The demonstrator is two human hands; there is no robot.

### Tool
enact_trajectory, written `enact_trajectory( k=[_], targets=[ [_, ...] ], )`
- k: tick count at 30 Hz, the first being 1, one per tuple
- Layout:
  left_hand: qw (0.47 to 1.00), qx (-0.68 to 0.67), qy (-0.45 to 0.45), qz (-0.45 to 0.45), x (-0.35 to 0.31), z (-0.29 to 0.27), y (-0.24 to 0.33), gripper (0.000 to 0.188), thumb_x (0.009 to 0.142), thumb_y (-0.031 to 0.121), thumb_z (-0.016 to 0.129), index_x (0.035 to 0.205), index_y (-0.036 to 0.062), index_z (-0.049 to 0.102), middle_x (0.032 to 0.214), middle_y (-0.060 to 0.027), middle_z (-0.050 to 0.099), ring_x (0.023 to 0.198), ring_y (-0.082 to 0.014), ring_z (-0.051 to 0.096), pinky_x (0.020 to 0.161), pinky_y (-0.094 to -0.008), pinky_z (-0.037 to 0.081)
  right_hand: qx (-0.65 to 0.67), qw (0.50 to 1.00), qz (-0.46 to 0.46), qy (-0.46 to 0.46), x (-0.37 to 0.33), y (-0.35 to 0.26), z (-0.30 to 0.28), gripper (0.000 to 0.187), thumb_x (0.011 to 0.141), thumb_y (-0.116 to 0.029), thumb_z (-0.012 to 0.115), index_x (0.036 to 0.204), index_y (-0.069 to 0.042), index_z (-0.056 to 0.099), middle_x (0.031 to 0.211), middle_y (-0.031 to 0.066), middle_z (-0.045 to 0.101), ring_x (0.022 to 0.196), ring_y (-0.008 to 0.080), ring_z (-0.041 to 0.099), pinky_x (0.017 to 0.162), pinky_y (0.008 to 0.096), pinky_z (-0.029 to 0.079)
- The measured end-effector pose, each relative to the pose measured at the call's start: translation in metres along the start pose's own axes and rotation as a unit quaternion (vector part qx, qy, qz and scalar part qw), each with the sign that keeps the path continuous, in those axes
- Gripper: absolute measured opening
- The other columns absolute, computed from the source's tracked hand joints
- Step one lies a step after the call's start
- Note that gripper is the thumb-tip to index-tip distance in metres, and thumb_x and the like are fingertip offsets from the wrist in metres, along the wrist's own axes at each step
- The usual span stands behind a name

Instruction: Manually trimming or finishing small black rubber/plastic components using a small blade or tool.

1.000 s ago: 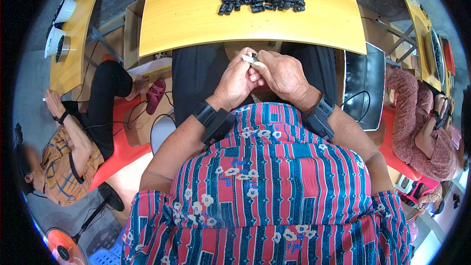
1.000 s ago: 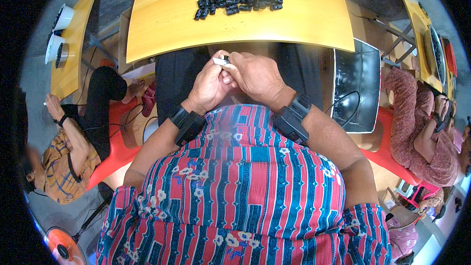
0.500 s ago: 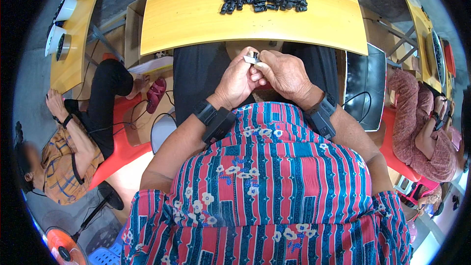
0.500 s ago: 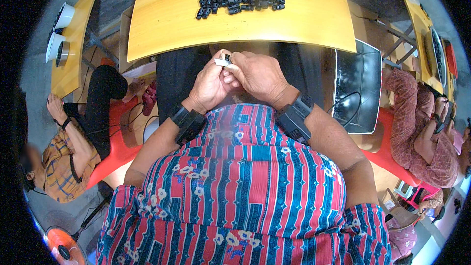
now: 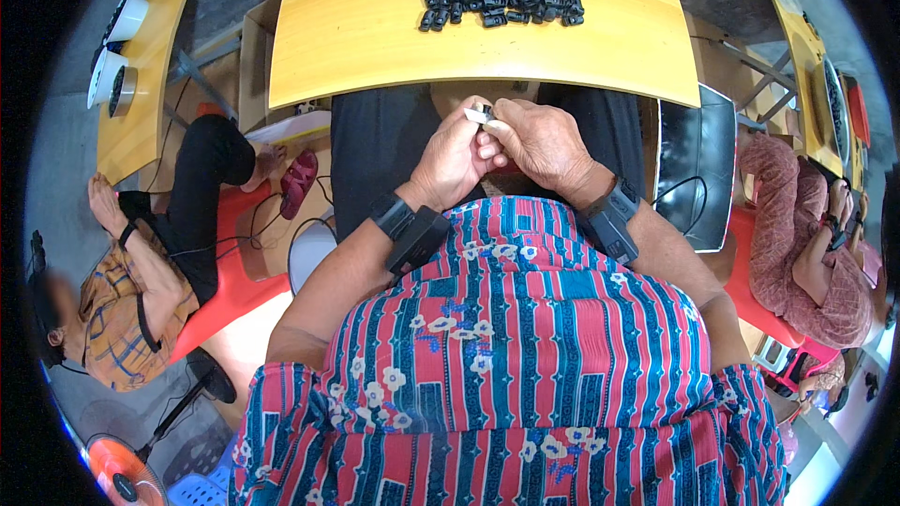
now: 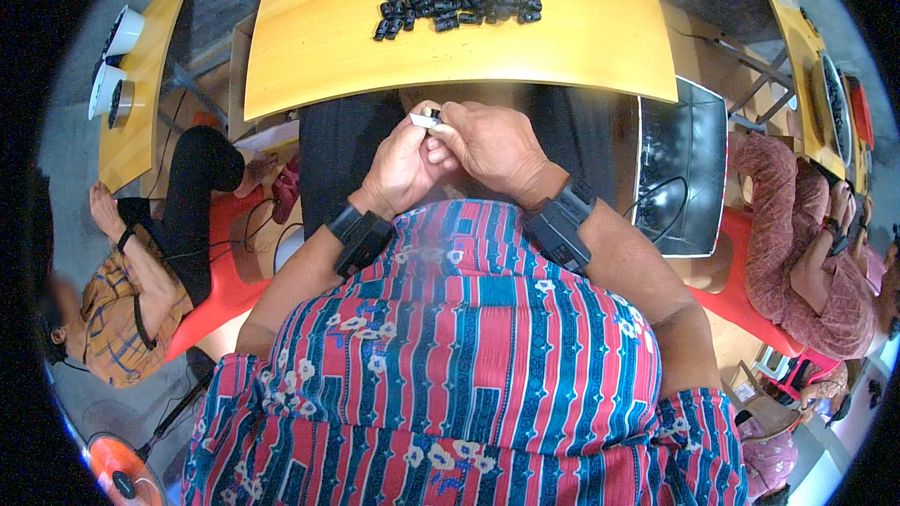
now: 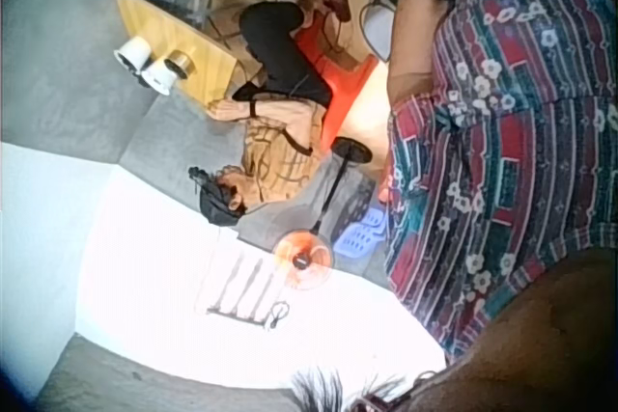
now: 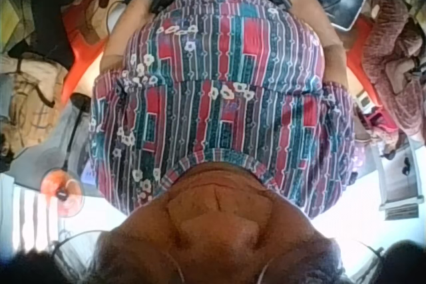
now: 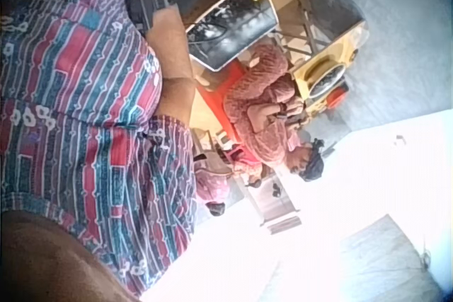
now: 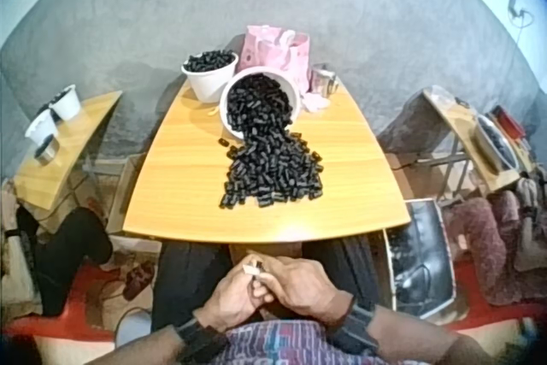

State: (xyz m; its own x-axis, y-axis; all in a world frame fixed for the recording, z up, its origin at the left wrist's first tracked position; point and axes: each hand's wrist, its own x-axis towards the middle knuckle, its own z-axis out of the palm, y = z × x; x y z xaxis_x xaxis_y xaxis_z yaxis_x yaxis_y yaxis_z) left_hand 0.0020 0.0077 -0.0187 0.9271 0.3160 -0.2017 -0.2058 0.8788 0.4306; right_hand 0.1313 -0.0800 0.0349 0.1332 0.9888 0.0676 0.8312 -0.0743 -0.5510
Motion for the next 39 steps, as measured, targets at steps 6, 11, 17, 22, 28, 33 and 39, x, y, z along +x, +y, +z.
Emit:
enact_trajectory(
  k=[6, 11, 17, 22, 28, 33, 39],
  targets=[
    [1.000, -0.020, 0.016, 0.018, -0.003, 0.006, 0.001, 0.018, 0.100, 0.028, 0.042, 0.097, 0.0113, 0.050, 0.073, 0.0039, 0.040, 0.065, -0.0075, 0.038, 0.065, -0.0251, 0.040, 0.220, 0.972, 0.081, 0.031, -0.003, 0.010, 0.006, 0.021, 0.092, -0.024, 0.052, 0.087, -0.004, 0.058, 0.081, 0.0156, 0.062, 0.073, 0.0333, 0.061, 0.065, 0.0376, 0.049],
    [0.998, -0.012, -0.023, 0.052, -0.001, -0.004, 0.003, 0.021, 0.101, 0.029, 0.038, 0.102, 0.0105, 0.049, 0.078, 0.0020, 0.044, 0.071, -0.0091, 0.044, 0.068, -0.0272, 0.043, 0.298, 0.947, 0.020, 0.120, -0.002, -0.010, -0.007, 0.025, 0.090, -0.019, 0.056, 0.105, 0.000, 0.062, 0.088, 0.0188, 0.063, 0.077, 0.0257, 0.065, 0.070, 0.0327, 0.051],
    [0.995, -0.008, 0.011, 0.100, -0.001, 0.005, 0.005, 0.019, 0.101, 0.023, 0.038, 0.101, 0.0086, 0.049, 0.093, -0.0008, 0.051, 0.086, -0.0113, 0.053, 0.080, -0.0296, 0.047, 0.073, 0.992, -0.057, 0.085, -0.003, -0.007, -0.003, 0.046, 0.083, -0.030, 0.064, 0.127, -0.017, 0.056, 0.089, 0.0114, 0.064, 0.078, 0.0302, 0.063, 0.068, 0.0373, 0.052],
    [0.992, -0.055, -0.024, 0.110, 0.005, -0.018, 0.000, 0.017, 0.100, 0.020, 0.039, 0.098, 0.0083, 0.050, 0.093, -0.0011, 0.052, 0.088, -0.0110, 0.053, 0.082, -0.0286, 0.046, -0.031, 0.991, -0.107, 0.073, -0.002, -0.010, -0.003, 0.046, 0.081, -0.030, 0.065, 0.123, -0.014, 0.058, 0.080, 0.0089, 0.061, 0.072, 0.0275, 0.063, 0.061, 0.0372, 0.051],
    [0.994, -0.037, 0.013, 0.104, 0.002, -0.008, 0.001, 0.015, 0.100, 0.018, 0.039, 0.096, 0.0083, 0.049, 0.091, -0.0009, 0.051, 0.086, -0.0107, 0.052, 0.081, -0.0281, 0.046, -0.016, 0.992, -0.099, 0.078, -0.004, -0.008, -0.003, 0.043, 0.081, -0.029, 0.065, 0.120, -0.013, 0.059, 0.079, 0.0083, 0.061, 0.071, 0.0274, 0.062, 0.061, 0.0374, 0.050],
    [0.994, -0.028, 0.009, 0.106, 0.002, -0.006, 0.001, 0.016, 0.100, 0.018, 0.037, 0.096, 0.0075, 0.049, 0.093, -0.0017, 0.052, 0.087, -0.0112, 0.052, 0.082, -0.0272, 0.046, -0.020, 0.993, -0.082, 0.087, -0.003, -0.010, -0.003, 0.042, 0.081, -0.030, 0.065, 0.120, -0.015, 0.060, 0.079, 0.0076, 0.061, 0.071, 0.0270, 0.062, 0.061, 0.0370, 0.050],
    [0.996, -0.017, 0.016, 0.082, 0.002, -0.005, 0.000, 0.019, 0.101, 0.019, 0.035, 0.100, 0.0072, 0.049, 0.097, -0.0032, 0.052, 0.092, -0.0134, 0.054, 0.085, -0.0298, 0.046, -0.025, 0.995, -0.068, 0.070, -0.003, -0.012, -0.009, 0.044, 0.081, -0.031, 0.064, 0.121, -0.014, 0.058, 0.081, 0.0085, 0.061, 0.072, 0.0274, 0.062, 0.062, 0.0372, 0.051]
  ],
)
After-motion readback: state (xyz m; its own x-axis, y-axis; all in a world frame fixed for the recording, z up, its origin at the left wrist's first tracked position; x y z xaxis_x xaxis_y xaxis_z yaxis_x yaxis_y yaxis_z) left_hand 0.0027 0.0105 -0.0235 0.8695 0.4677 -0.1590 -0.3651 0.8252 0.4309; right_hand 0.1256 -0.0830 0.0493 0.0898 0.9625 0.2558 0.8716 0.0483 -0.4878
